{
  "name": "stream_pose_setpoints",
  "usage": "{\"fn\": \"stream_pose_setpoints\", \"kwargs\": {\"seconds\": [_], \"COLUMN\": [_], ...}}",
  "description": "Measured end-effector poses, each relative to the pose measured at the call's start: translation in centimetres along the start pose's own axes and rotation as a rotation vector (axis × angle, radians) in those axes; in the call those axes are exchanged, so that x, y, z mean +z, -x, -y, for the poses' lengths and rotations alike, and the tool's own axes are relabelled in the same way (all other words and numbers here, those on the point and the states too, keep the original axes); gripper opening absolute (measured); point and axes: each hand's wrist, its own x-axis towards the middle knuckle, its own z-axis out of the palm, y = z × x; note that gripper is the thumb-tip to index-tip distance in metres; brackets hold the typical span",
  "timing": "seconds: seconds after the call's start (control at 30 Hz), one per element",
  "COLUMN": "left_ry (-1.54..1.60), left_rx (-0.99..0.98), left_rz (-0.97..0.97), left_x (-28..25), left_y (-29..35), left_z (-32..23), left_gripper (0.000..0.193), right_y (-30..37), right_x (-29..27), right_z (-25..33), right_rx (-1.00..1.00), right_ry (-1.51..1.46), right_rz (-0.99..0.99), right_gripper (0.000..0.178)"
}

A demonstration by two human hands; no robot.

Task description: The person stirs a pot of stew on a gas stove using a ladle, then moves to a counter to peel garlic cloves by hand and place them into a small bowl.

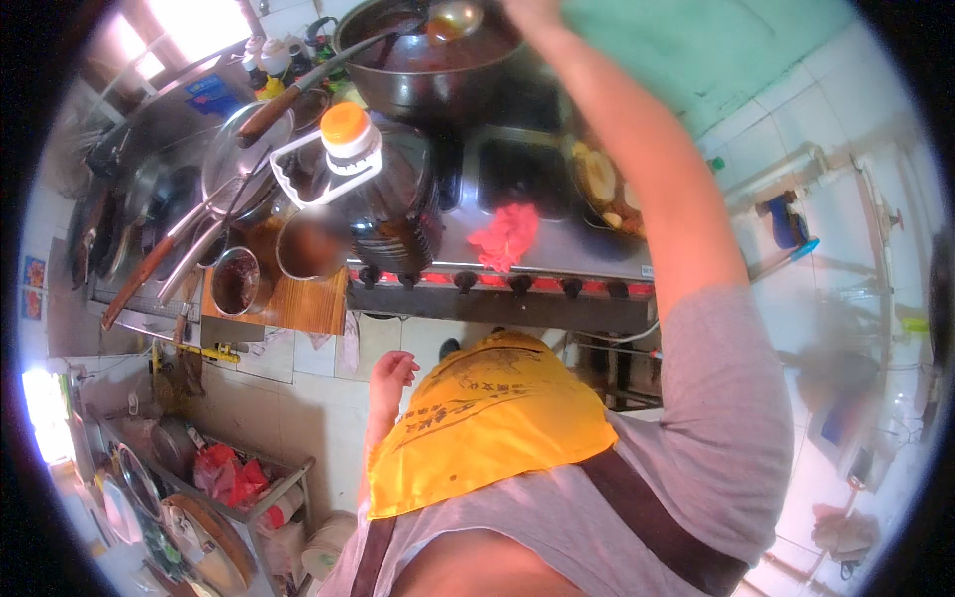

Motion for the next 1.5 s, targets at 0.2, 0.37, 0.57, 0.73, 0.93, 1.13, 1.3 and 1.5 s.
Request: {"fn": "stream_pose_setpoints", "kwargs": {"seconds": [0.2,0.37,0.57,0.73,0.93,1.13,1.3,1.5], "left_ry": [-0.035,-0.1,-0.148,-0.204,-0.265,-0.296,-0.321,-0.291], "left_rx": [-0.014,-0.023,-0.007,-0.049,-0.067,-0.036,-0.059,-0.101], "left_rz": [0.009,0.118,0.18,0.215,0.249,0.251,0.237,0.225], "left_x": [-0.3,1.2,2.3,3.3,3.8,5.3,5.8,5.9], "left_y": [0.4,-1.8,-3.1,-3.6,-3.3,-3.8,-3.7,-3.2], "left_z": [-0.3,-1.3,-2.1,-1.9,-1.5,-2.3,-2.6,-1.8], "left_gripper": [0.013,0.013,0.013,0.013,0.013,0.013,0.014,0.015], "right_y": [3.8,2.1,3.4,9.2,15.6,20.0,21.4,22.1], "right_x": [-5.3,-11.5,-18.4,-27.9,-29.6,-29.5,-26.8,-23.7], "right_z": [7.6,5.6,-0.7,-9.6,-20.4,-18.2,-19.5,-19.1], "right_rx": [-0.584,-0.403,0.277,-0.222,0.626,0.686,0.606,0.571], "right_ry": [-0.296,-0.33,-0.634,0.261,-1.346,-1.273,-1.115,-1.014], "right_rz": [0.202,0.162,-0.091,-0.071,-0.283,-0.171,0.018,0.084], "right_gripper": [0.02,0.019,0.018,0.02,0.018,0.018,0.016,0.013]}}
